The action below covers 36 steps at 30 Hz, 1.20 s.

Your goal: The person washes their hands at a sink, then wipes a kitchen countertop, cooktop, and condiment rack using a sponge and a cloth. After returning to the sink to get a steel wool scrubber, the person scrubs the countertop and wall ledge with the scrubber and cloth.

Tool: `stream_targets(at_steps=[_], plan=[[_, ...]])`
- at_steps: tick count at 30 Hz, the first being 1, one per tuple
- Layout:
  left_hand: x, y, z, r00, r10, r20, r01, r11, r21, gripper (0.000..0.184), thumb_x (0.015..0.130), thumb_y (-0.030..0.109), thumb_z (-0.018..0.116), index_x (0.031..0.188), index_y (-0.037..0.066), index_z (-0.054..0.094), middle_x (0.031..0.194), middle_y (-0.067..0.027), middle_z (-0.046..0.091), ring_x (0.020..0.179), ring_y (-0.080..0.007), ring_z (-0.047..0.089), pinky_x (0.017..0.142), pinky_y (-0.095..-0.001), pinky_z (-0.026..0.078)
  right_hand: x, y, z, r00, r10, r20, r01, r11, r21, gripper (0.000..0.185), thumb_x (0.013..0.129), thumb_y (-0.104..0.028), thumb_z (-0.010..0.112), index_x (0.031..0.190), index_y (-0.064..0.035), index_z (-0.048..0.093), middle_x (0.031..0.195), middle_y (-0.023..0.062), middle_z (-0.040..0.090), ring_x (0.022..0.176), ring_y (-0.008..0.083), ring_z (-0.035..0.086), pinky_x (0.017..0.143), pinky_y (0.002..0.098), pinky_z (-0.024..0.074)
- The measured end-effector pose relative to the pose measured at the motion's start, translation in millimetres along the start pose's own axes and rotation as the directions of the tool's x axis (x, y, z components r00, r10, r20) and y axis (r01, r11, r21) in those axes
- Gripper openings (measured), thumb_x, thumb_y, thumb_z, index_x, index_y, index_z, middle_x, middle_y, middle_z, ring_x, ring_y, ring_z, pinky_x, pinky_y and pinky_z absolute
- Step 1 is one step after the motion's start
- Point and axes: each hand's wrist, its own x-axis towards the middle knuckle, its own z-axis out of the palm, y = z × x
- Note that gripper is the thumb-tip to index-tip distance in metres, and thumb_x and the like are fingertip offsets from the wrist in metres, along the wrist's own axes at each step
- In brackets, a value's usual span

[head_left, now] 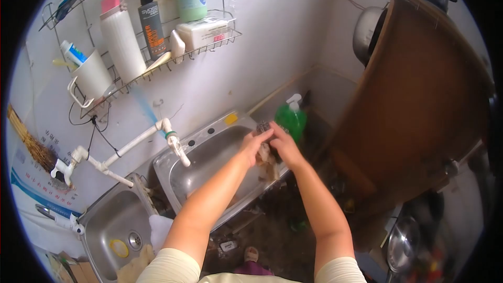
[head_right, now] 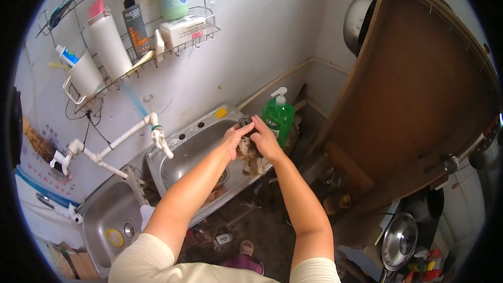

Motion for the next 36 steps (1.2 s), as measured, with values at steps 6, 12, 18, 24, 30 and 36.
stream_targets(at_steps=[6, 12, 18, 24, 30, 36], plan=[[51.7, 11.6, 18.5, 0.991, 0.129, -0.024, -0.131, 0.986, -0.105, 0.031, 0.08, 0.008, 0.064, 0.107, 0.0, 0.051, 0.097, -0.013, 0.061, 0.085, -0.0246, 0.062, 0.075, -0.0404, 0.053, 110.6, 11.6, -67.7, 0.835, -0.233, -0.498, 0.058, 0.938, -0.342, 0.032, 0.089, -0.023, 0.047, 0.109, 0.0011, 0.058, 0.102, 0.0178, 0.063, 0.097, 0.0317, 0.059, 0.086, 0.0369, 0.0433], [99.8, 2.2, 18.0, 0.993, 0.079, -0.091, -0.084, 0.995, -0.054, 0.04, 0.078, 0.008, 0.064, 0.115, 0.003, 0.048, 0.098, -0.0106, 0.059, 0.089, -0.0241, 0.058, 0.076, -0.0398, 0.049, 168.9, 44.6, -68.4, 0.966, 0.211, -0.149, -0.254, 0.873, -0.416, 0.039, 0.087, -0.028, 0.046, 0.112, 0.0001, 0.057, 0.111, 0.0211, 0.059, 0.107, 0.0342, 0.054, 0.091, 0.0389, 0.041], [110.6, 4.4, 14.6, 0.995, 0.003, -0.097, -0.016, 0.99, -0.137, 0.038, 0.077, 0.006, 0.063, 0.113, 0.004, 0.05, 0.101, -0.011, 0.059, 0.09, -0.025, 0.059, 0.078, -0.0407, 0.049, 170.1, 86.1, -67.0, 0.985, 0.08, -0.15, -0.147, 0.84, -0.522, 0.036, 0.084, -0.016, 0.042, 0.11, 0.0006, 0.06, 0.115, 0.0214, 0.057, 0.11, 0.0349, 0.052, 0.095, 0.0393, 0.0397], [112.0, 3.5, 7.3, 0.994, 0.004, -0.108, -0.019, 0.99, -0.141, 0.036, 0.078, 0.007, 0.061, 0.112, 0.004, 0.05, 0.102, -0.0113, 0.06, 0.089, -0.0257, 0.059, 0.078, -0.041, 0.049, 191.9, 137.7, -72.6, 0.999, -0.031, -0.023, 0.005, 0.684, -0.729, 0.032, 0.082, -0.016, 0.044, 0.103, 0.0004, 0.063, 0.107, 0.0208, 0.061, 0.103, 0.0358, 0.055, 0.091, 0.0404, 0.0423], [119.8, -6.1, -8.7, 0.995, -0.002, -0.104, -0.007, 0.995, -0.095, 0.047, 0.076, 0.007, 0.063, 0.12, 0.004, 0.046, 0.102, -0.0125, 0.058, 0.091, -0.0258, 0.058, 0.077, -0.0398, 0.049, 172.7, 89.2, -67.6, 0.989, -0.015, -0.15, -0.089, 0.743, -0.663, 0.028, 0.083, -0.015, 0.044, 0.094, 0.0005, 0.065, 0.095, 0.0209, 0.063, 0.095, 0.0366, 0.058, 0.085, 0.0424, 0.0446], [107.9, -2.0, -3.8, 0.996, 0.001, -0.093, -0.009, 0.996, -0.088, 0.028, 0.081, 0.005, 0.055, 0.108, 0.004, 0.052, 0.099, -0.0126, 0.061, 0.089, -0.0274, 0.062, 0.079, -0.0438, 0.052, 183.8, 81.2, -75.9, 0.997, -0.038, 0.065, 0.07, 0.777, -0.626, 0.027, 0.082, -0.014, 0.043, 0.09, -0.0006, 0.065, 0.092, 0.0209, 0.063, 0.09, 0.0391, 0.057, 0.081, 0.0439, 0.045]])
